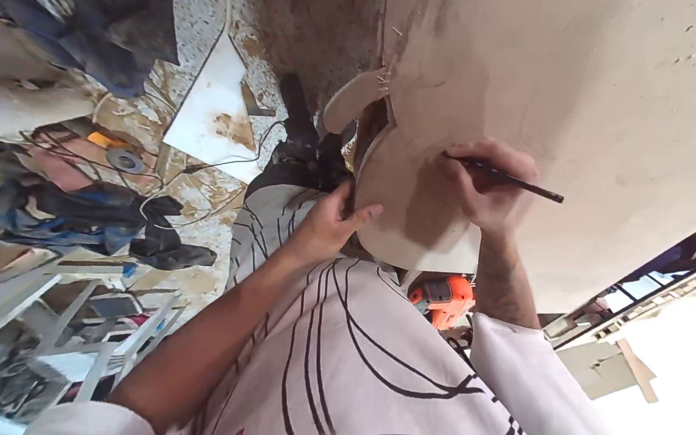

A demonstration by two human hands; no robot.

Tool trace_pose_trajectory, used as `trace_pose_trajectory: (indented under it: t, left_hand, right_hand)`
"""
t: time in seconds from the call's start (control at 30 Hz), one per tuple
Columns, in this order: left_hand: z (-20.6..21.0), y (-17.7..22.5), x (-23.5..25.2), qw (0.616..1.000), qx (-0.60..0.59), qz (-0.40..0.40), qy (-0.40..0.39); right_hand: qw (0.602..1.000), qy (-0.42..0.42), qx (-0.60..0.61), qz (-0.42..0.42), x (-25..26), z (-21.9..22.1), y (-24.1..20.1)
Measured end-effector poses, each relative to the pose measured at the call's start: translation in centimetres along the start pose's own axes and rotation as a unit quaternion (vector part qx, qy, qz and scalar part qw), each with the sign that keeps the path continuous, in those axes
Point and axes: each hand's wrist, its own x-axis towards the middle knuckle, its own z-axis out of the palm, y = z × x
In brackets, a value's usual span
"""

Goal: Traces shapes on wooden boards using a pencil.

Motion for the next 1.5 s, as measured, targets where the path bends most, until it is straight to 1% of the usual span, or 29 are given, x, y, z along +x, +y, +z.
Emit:
trace_pose_trajectory:
  t: [0.1,0.17,0.3,0.4,0.5,0.57,0.67,0.73,0.83,0.97,1.07,1.2,1.27,1.43,1.5]
  left_hand:
    - [0.1,-0.2,0.0,1.0,-0.001,0.012,-0.001]
    - [0.3,-0.2,-0.1,1.0,-0.002,0.018,0.007]
    - [0.5,-0.5,-0.2,1.0,0.001,0.021,0.017]
    - [0.6,-0.3,-0.3,1.0,0.012,0.004,0.022]
    - [0.7,-0.2,-0.3,0.999,0.019,0.004,0.026]
    - [0.7,-0.1,-0.5,0.999,0.016,0.008,0.027]
    - [0.9,0.3,-0.6,0.999,0.017,0.01,0.032]
    - [1.1,0.1,-0.7,0.999,0.017,0.006,0.037]
    - [1.3,0.0,-0.8,0.999,0.003,-0.005,0.047]
    - [1.8,-0.2,-0.9,0.998,-0.009,-0.015,0.064]
    - [2.0,-0.2,-1.0,0.997,-0.022,-0.017,0.071]
    - [1.9,-0.5,-1.0,0.997,-0.015,-0.024,0.076]
    - [1.9,-0.6,-0.9,0.997,-0.006,-0.023,0.077]
    - [2.0,-0.7,-1.0,0.997,-0.011,-0.019,0.08]
    - [2.1,-0.6,-1.0,0.996,-0.01,-0.023,0.086]
  right_hand:
    - [0.999,-0.006,-0.043,-0.024,0.8,0.8,0.0]
    - [0.999,-0.007,-0.053,-0.011,1.3,0.9,-0.1]
    - [0.997,-0.043,-0.061,-0.009,2.4,0.8,0.2]
    - [0.998,-0.016,-0.062,0.011,2.1,1.0,0.3]
    - [0.996,-0.005,-0.089,-0.02,2.0,0.8,0.9]
    - [0.998,0.023,-0.043,-0.048,2.0,0.1,1.3]
    - [0.998,0.036,0.045,-0.022,0.1,-1.9,0.0]
    - [0.999,0.023,0.049,0.0,-2.0,-2.9,-0.1]
    - [0.999,0.021,0.041,0.017,-3.6,-3.3,0.9]
    - [0.999,0.015,0.031,0.02,-4.0,-2.5,0.9]
    - [1.0,0.006,0.001,0.022,-4.0,-2.1,1.0]
    - [0.998,0.001,-0.061,-0.006,-3.1,-1.8,1.2]
    - [0.996,0.014,-0.089,-0.015,-2.8,-1.8,1.3]
    - [0.994,0.0,-0.103,-0.029,-3.6,-2.0,1.6]
    - [0.996,-0.014,-0.083,-0.028,-3.6,-2.1,1.7]
